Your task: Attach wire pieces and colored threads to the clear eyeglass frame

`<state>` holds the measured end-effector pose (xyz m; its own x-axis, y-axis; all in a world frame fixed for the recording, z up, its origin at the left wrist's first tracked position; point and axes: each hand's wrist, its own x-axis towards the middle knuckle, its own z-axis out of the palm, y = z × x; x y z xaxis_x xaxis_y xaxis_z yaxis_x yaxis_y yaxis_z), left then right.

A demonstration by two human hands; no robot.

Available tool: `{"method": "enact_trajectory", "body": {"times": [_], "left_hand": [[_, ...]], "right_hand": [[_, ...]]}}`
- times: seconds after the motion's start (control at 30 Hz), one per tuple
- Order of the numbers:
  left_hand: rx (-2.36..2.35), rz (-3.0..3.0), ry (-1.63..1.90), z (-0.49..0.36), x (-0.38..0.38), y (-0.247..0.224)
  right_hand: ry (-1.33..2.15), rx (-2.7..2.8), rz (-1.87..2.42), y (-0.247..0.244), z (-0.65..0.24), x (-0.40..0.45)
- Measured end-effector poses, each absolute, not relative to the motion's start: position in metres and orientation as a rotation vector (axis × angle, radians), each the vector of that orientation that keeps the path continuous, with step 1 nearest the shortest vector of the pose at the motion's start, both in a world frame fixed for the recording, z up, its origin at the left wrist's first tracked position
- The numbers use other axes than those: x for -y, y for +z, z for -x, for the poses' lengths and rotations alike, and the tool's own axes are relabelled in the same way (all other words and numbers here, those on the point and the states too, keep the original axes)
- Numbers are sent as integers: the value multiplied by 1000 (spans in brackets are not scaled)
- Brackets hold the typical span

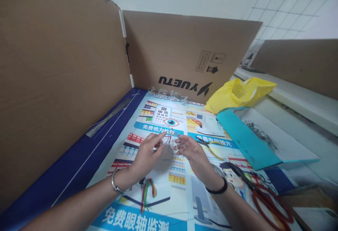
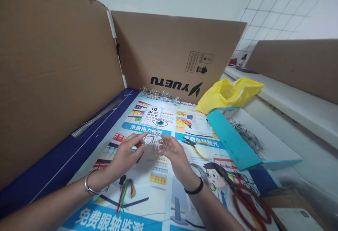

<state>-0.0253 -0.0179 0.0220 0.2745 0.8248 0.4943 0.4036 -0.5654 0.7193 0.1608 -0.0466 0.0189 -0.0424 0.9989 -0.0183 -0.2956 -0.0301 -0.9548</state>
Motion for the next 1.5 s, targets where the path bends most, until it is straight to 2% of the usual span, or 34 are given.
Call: {"method": "enact_trajectory", "body": {"times": [0.77,1.0,1.5], "left_hand": [[-967,-2284,1363,25,20,25],[-953,-2291,1405,25,21,25],[-968,-2378,1300,27,20,28]], "right_hand": [[1322,966,897,6,-169,54],[1252,994,1037,4,-171,57],[1325,967,1051,8,-172,59]]}}
